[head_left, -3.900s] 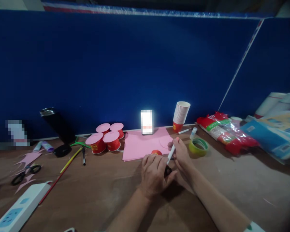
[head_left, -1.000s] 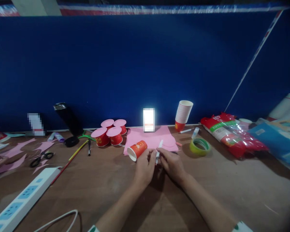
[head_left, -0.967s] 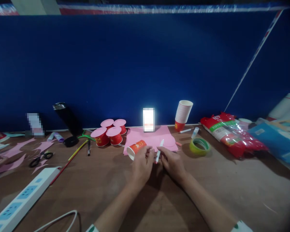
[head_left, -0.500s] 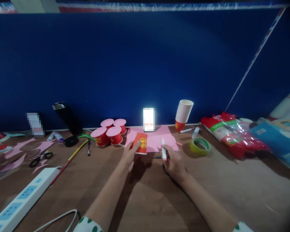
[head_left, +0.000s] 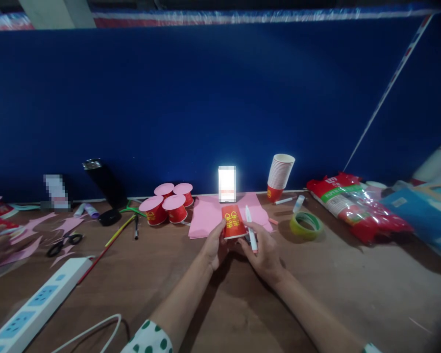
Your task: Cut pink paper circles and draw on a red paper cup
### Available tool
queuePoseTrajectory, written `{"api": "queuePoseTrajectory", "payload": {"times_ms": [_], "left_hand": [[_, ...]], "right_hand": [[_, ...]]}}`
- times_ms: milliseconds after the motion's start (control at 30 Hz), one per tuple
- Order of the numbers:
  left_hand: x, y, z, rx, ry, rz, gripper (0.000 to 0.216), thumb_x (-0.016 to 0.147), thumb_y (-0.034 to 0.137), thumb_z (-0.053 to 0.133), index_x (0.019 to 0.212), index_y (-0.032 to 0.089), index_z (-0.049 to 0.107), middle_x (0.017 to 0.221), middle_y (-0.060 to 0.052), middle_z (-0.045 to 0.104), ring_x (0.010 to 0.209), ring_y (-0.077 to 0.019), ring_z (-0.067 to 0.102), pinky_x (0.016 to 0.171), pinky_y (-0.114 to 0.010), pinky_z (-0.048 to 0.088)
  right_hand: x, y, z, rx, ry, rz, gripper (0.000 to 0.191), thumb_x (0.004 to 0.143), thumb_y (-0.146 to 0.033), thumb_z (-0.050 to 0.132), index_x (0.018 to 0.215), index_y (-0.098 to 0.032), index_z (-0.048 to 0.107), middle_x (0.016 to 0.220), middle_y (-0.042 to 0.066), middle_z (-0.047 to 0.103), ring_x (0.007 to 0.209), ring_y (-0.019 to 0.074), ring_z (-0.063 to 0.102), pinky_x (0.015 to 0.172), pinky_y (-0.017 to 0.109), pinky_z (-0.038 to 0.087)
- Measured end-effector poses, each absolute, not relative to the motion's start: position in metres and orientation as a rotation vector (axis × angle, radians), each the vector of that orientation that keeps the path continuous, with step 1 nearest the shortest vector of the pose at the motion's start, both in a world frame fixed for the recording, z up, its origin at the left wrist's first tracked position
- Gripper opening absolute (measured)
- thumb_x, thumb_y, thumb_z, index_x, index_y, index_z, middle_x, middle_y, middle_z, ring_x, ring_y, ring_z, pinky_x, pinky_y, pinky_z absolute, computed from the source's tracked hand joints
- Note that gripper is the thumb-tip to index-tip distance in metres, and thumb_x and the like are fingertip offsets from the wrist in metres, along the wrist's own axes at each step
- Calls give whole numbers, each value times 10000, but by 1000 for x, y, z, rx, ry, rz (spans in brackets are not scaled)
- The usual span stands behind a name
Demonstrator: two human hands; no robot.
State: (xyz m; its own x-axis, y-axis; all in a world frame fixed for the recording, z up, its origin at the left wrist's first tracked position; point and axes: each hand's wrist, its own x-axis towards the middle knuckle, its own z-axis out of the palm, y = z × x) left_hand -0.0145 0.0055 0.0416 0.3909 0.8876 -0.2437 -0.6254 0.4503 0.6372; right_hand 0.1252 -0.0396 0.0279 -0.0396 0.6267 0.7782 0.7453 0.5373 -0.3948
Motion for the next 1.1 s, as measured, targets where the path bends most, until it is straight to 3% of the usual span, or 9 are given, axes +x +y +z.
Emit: {"api": "queuePoseTrajectory", "payload": {"times_ms": [333, 500, 700, 833, 1100], "left_hand": [[-13, 18, 49, 537, 640, 1024, 280, 818, 318, 596, 1019, 128, 641, 898, -78, 716, 727, -166, 669, 715, -285, 541], [-5, 14, 46, 525, 524, 1051, 241, 839, 246, 559, 1063, 186, 623, 888, -28, 708, 687, -116, 652, 595, -198, 509], [10, -7, 36, 583, 352, 957, 322, 853, 338, 556, 1104, 143, 606, 1130, -109, 650, 957, -203, 632, 818, -298, 504], [10, -12, 32, 640, 344, 984, 301, 836, 327, 591, 1098, 179, 593, 1173, -97, 627, 1016, -200, 611, 859, -301, 484], [9, -3, 27, 542, 539, 1182, 293, 686, 258, 753, 915, 172, 591, 938, -40, 671, 780, -139, 645, 715, -252, 516]], "right_hand": [[128, -36, 30, -1209, -1589, -51, 262, 868, -186, 492, 1128, -196, 528, 1046, 98, 646, 959, 228, 620, 827, 380, 509], [131, -31, 27, -1298, -1335, 74, 248, 869, -266, 500, 1097, -174, 535, 1026, 105, 634, 870, 222, 616, 750, 365, 517], [136, -26, 17, -1342, -1230, 150, 364, 776, -232, 567, 1135, -184, 524, 1013, 87, 613, 838, 214, 597, 721, 359, 509], [136, -25, 16, -1375, -1226, 247, 402, 748, -201, 576, 1146, -191, 514, 1002, 80, 616, 755, 198, 601, 658, 344, 517], [135, -23, 17, -1405, -1373, 207, 370, 732, -209, 593, 1096, -172, 538, 1062, 113, 620, 868, 243, 620, 727, 397, 527]]}}
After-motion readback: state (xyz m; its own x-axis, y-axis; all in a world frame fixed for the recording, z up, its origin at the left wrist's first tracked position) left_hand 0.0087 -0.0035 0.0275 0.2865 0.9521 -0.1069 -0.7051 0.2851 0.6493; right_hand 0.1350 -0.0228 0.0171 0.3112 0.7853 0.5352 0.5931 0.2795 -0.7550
